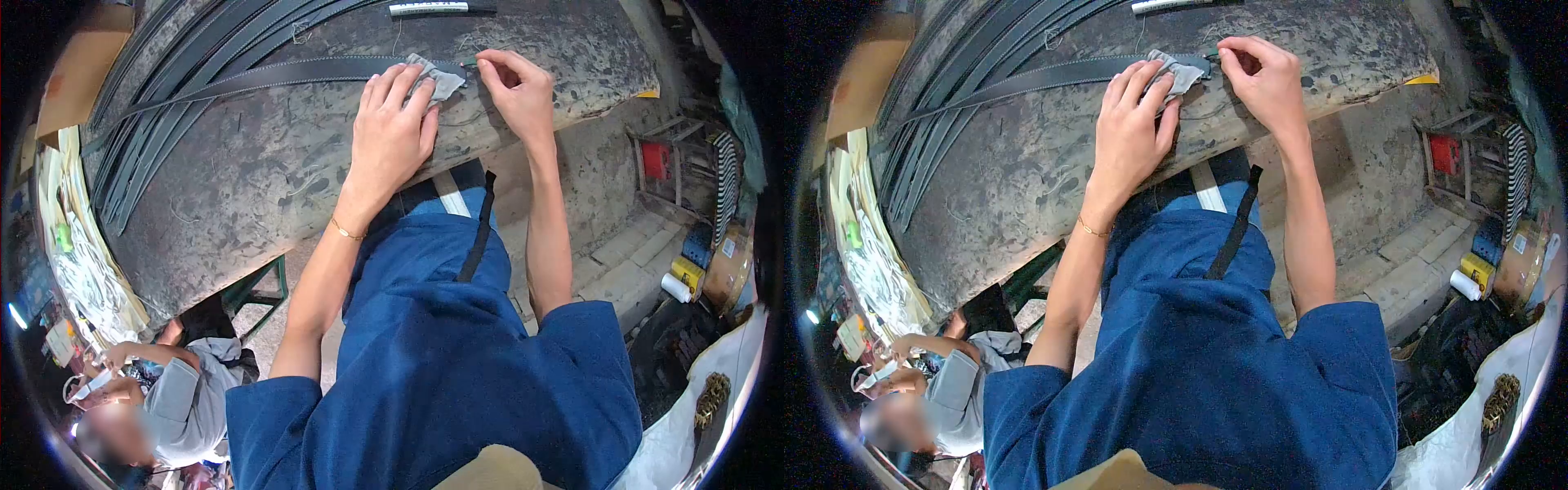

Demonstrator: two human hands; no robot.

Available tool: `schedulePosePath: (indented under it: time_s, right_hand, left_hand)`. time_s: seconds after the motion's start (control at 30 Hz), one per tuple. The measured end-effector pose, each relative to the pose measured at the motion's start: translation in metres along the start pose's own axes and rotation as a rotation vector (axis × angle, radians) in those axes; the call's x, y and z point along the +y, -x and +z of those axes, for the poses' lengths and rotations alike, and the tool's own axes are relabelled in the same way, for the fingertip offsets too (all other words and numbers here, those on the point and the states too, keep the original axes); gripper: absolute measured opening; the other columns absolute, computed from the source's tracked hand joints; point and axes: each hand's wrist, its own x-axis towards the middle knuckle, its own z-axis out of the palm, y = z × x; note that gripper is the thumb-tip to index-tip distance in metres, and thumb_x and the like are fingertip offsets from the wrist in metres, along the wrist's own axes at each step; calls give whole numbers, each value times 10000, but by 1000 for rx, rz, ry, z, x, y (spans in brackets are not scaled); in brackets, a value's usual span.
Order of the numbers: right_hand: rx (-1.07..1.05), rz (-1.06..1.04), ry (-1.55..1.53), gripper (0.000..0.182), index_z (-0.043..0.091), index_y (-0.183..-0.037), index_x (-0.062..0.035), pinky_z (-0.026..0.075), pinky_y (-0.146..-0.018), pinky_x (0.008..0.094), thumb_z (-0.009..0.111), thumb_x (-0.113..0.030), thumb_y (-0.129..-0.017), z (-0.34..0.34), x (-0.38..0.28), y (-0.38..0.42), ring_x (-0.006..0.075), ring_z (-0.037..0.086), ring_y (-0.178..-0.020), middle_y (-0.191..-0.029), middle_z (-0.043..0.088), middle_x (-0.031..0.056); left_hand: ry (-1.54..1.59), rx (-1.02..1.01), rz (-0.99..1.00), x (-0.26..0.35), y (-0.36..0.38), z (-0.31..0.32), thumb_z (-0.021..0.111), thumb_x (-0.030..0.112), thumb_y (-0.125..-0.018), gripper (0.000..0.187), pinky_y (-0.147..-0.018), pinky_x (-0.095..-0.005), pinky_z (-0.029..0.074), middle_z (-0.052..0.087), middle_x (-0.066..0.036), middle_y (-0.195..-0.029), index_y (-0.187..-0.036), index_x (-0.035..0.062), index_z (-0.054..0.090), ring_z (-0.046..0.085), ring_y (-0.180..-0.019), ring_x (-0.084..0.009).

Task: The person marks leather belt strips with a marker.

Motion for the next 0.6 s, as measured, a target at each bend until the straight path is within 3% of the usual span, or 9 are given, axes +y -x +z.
schedulePosePath:
  time_s: [0.47,0.6]
  right_hand:
    - [35,12,-7,120,766,-957,-14,484,-582,255,717,-95,-884,0,2,0,84,608,-625,-765,714,60]
    - [22,1,-20,121,766,-958,-13,484,-579,259,717,-95,-884,0,0,1,87,608,-623,-763,714,57]
  left_hand:
    - [8,-13,-4,-1,2,0,673,147,-858,294,-1068,-505,424,619,-135,-1263,-1120,14,670,546,-1230,-334]
    - [-7,11,5,2,-1,-1,693,107,-855,270,-1024,-458,463,639,-139,-1250,-1102,-1,680,576,-1196,-349]
